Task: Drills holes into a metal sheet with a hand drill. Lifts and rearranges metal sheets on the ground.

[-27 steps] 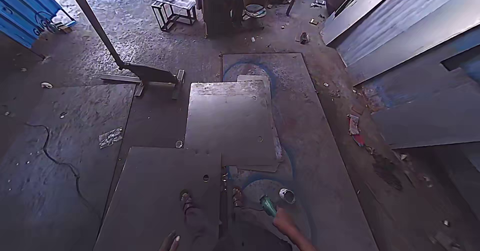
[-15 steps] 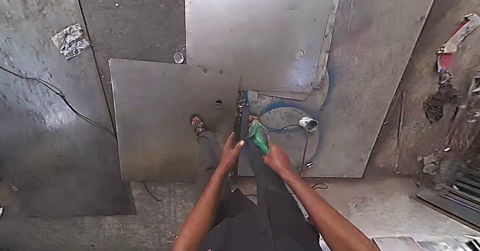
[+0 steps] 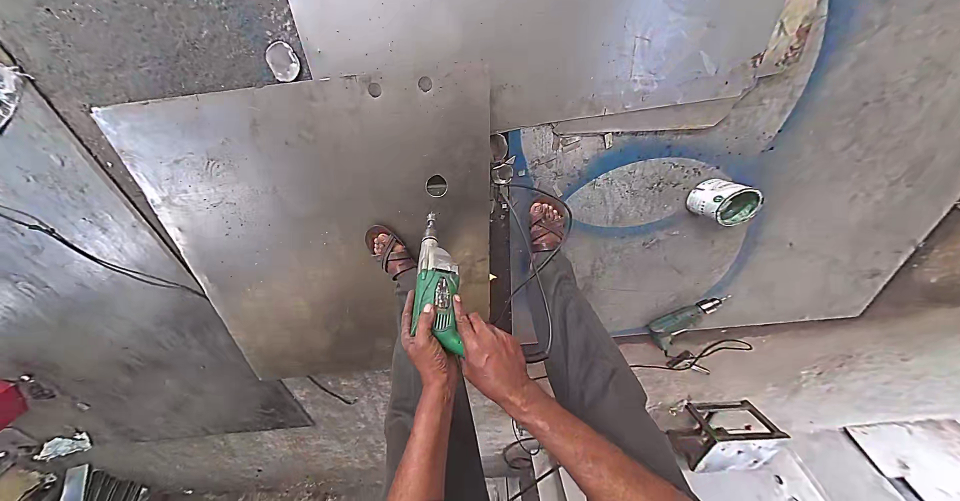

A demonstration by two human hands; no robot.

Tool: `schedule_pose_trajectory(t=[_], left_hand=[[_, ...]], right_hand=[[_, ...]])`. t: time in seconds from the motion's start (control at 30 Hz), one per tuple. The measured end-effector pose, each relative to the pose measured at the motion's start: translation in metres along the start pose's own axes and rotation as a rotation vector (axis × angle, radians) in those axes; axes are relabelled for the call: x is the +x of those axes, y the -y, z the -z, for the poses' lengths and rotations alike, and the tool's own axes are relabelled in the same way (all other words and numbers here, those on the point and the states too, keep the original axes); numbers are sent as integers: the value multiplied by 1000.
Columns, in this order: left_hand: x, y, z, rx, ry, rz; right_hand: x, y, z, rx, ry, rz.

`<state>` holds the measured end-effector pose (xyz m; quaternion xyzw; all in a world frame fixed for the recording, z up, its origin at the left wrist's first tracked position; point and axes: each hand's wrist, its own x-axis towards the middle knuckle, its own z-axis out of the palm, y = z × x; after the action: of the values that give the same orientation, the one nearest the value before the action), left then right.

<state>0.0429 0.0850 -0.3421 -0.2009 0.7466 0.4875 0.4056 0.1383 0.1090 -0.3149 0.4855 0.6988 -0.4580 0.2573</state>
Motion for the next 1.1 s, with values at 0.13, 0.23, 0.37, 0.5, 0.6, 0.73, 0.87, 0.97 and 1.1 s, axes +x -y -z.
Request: schedule_pose_trajectory(t=[0.13, 0.23, 0.37, 0.5, 0.6, 0.73, 0.87, 0.97, 1.1], left_hand=[[7, 13, 7, 3, -12, 33], [8, 15, 7, 1, -13, 48], [6, 15, 4, 24, -13, 53], [3, 15, 0, 24, -10, 51], [1, 17, -1, 25, -13, 57], [1, 15, -5, 51, 6, 35], [11, 5, -18, 227, 108, -115], [24, 0, -31, 215, 178, -181], [24, 4, -44, 203, 130, -231]], right_hand=[[4, -3, -6, -12, 32, 10], [5, -3, -1, -16, 74, 1], [4, -7, 0, -7, 62, -3], [4, -11, 3, 8, 71, -8], [3, -14, 4, 23, 87, -15], [6, -19, 6, 73, 106, -16], [17, -20, 36, 156, 239, -70], [22, -19, 46, 181, 247, -120], [29, -22, 53, 199, 253, -176]])
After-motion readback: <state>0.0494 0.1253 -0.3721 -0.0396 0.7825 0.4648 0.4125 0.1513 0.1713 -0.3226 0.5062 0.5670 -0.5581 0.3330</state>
